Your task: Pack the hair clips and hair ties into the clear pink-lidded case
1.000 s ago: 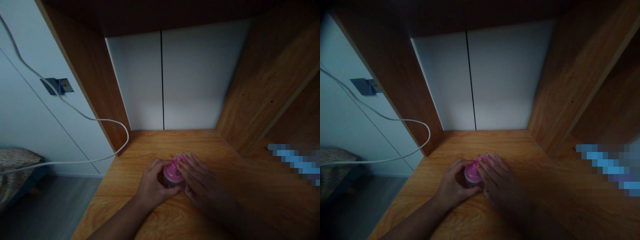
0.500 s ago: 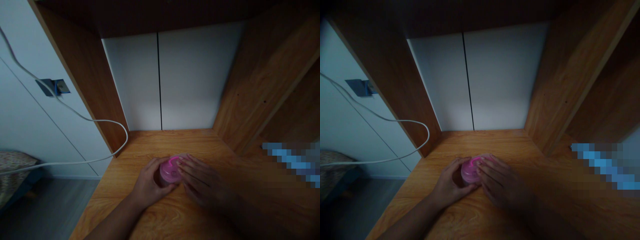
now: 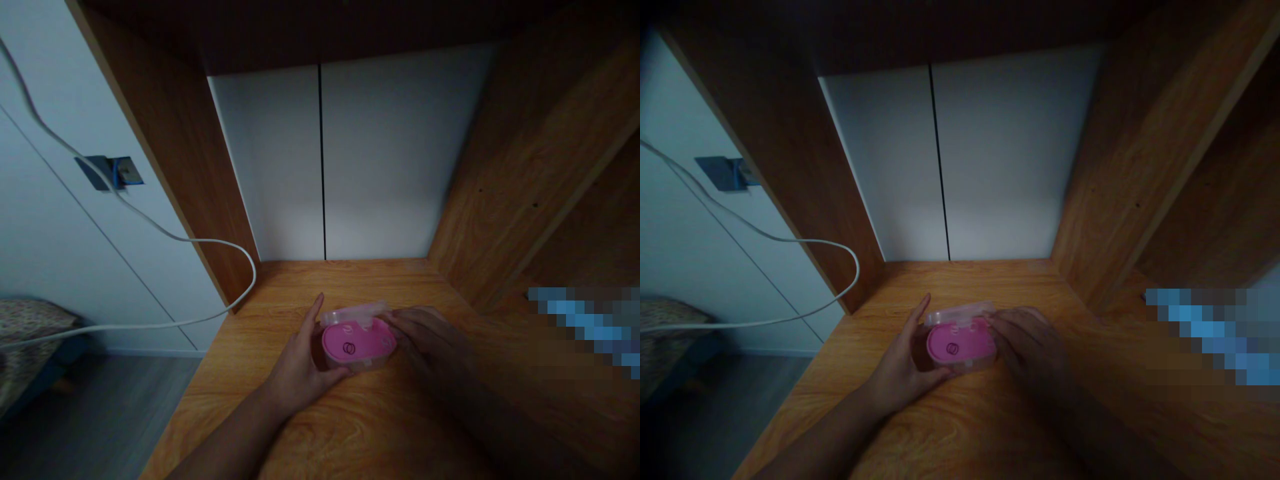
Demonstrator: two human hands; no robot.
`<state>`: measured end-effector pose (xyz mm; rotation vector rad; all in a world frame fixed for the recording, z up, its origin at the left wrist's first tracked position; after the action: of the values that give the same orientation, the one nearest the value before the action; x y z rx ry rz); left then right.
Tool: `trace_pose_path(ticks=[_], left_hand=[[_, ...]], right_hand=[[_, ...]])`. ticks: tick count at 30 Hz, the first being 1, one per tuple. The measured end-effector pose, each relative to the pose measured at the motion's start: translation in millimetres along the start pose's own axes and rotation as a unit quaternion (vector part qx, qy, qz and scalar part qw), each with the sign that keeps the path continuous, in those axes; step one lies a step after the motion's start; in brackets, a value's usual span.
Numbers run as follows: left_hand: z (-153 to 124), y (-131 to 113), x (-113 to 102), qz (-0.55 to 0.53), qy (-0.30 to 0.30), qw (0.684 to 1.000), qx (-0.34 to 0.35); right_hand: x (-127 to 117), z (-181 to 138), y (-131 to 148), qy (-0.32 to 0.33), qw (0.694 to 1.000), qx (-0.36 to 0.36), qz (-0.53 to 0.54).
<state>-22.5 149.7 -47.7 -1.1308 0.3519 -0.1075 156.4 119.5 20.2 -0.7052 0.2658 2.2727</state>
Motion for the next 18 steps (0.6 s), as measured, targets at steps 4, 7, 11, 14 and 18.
trace_pose_path(ticks=[4,7,11,14,18], left_hand=[[0.3,1.6,0.0,-0.007,-0.002,1.0,-0.007],[0.3,1.7,1.2,-0.014,0.003,1.0,-0.002],[0.2,2.9,3.1,-0.002,0.019,1.0,0.0],[-0.9,8.1,1.3,0.028,0.022,0.999,-0.014],[-2.5,12.9,-4.3,0.11,0.013,0.994,-0.016]], right_hand=[[10.0,-3.8,-7.2,0.034,0.999,0.04,0.008],[25.9,-8.3,-13.2,0.088,0.993,0.077,0.024],[48.6,-16.3,-18.7,0.169,0.977,0.112,0.066],[55.9,-20.0,-19.4,0.197,0.967,0.119,0.112],[53.7,-19.8,-20.3,0.192,0.967,0.112,0.127]])
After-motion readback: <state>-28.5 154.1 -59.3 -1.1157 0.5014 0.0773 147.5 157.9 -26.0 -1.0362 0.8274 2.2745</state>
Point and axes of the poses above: each hand's wrist, its own z-axis towards the middle knuckle, its own x-axis out of the palm, y = z × x, the point moved 10 cm from there along z, towards the middle knuckle, and after that the axes turned 7 degrees about -z, right-handed, at the moved point
